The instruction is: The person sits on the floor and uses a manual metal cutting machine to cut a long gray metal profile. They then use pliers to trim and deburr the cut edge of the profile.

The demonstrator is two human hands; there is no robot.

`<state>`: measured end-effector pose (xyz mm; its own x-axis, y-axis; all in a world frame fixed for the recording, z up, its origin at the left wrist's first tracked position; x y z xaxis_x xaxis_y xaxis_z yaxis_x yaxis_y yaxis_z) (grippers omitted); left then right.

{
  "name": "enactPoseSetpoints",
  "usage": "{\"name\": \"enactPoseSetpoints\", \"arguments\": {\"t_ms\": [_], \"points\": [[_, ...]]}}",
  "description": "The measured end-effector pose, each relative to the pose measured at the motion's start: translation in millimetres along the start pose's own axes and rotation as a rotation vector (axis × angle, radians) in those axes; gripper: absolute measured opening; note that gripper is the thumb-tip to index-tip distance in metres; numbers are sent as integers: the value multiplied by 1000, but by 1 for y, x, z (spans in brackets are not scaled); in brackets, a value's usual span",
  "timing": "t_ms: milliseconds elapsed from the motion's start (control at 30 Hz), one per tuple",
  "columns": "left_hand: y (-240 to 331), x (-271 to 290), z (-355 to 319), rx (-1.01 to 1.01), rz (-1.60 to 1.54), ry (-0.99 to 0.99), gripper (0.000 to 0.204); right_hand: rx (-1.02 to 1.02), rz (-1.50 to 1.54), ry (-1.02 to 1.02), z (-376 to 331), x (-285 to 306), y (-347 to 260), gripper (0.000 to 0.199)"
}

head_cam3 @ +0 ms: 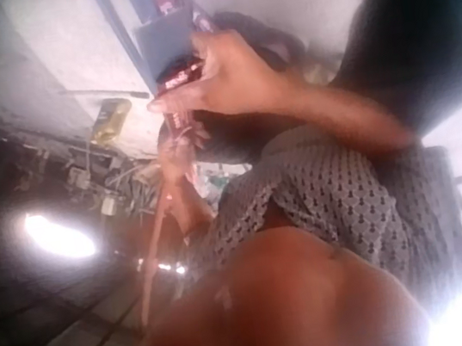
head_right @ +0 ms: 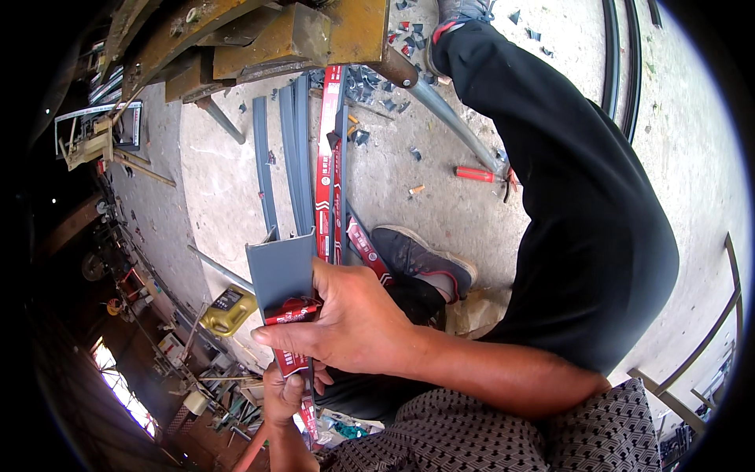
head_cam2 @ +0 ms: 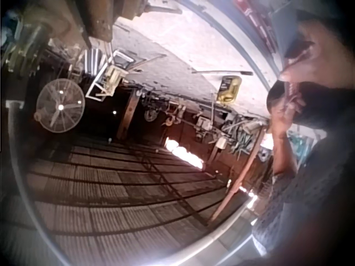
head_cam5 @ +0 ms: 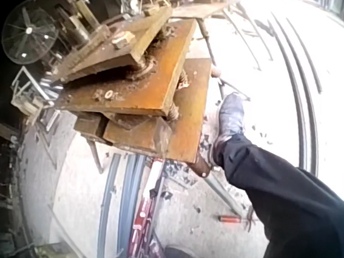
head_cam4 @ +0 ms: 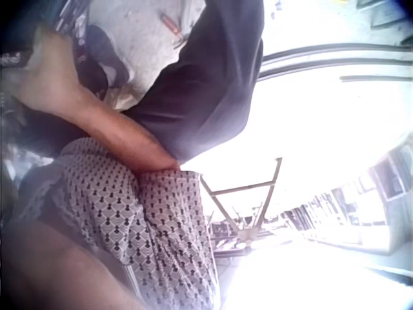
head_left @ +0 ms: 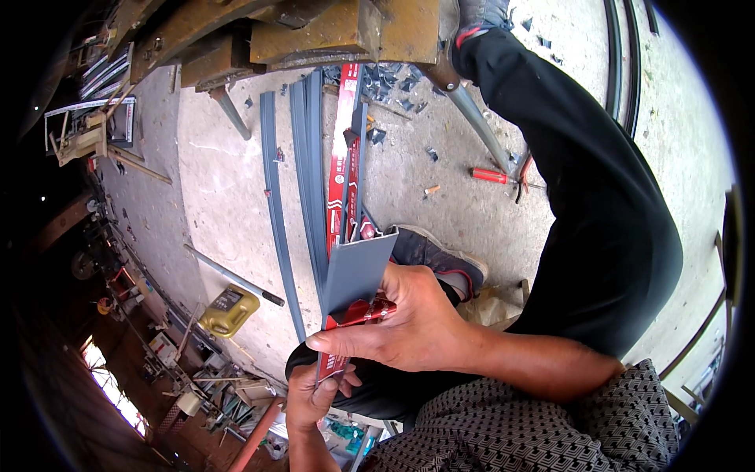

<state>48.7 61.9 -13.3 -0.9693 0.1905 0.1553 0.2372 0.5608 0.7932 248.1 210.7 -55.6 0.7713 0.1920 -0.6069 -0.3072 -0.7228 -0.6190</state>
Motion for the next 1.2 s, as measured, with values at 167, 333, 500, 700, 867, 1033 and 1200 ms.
{"name": "enactPoseSetpoints", "arguments": {"t_ms": [167,333,500,700,867,1033,1200], "points": [[-6,-8,0,28,-36,-14,60,97,-17,63,2,3,4,45],[-13,-10,2,44,-48,-28,59,-54,-54,60,4,7,4,43],[-12,-11,8,67,-26,-56,58,-75,43,63,7,7,13,38],[-16,-10,13,52,-53,-68,55,-166,114,80,12,7,23,36],[-18,-11,17,65,-73,-75,58,-186,173,60,16,7,32,40],[-20,-10,20,70,-78,-85,61,-197,247,18,18,3,32,41],[-20,-8,20,78,-114,-73,63,-211,276,34,17,0,22,32]]}}
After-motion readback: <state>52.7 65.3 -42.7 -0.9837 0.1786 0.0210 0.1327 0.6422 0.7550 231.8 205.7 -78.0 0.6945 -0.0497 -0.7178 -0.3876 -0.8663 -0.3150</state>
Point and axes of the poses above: each hand's wrist, its own z-axis towards the middle knuckle, its own x-axis out of the back of the hand, y = z × x, the point moved 7 cm from there along z, towards the middle knuckle, and after that the axes turned 15 degrees about -x, right-handed, at the moved point
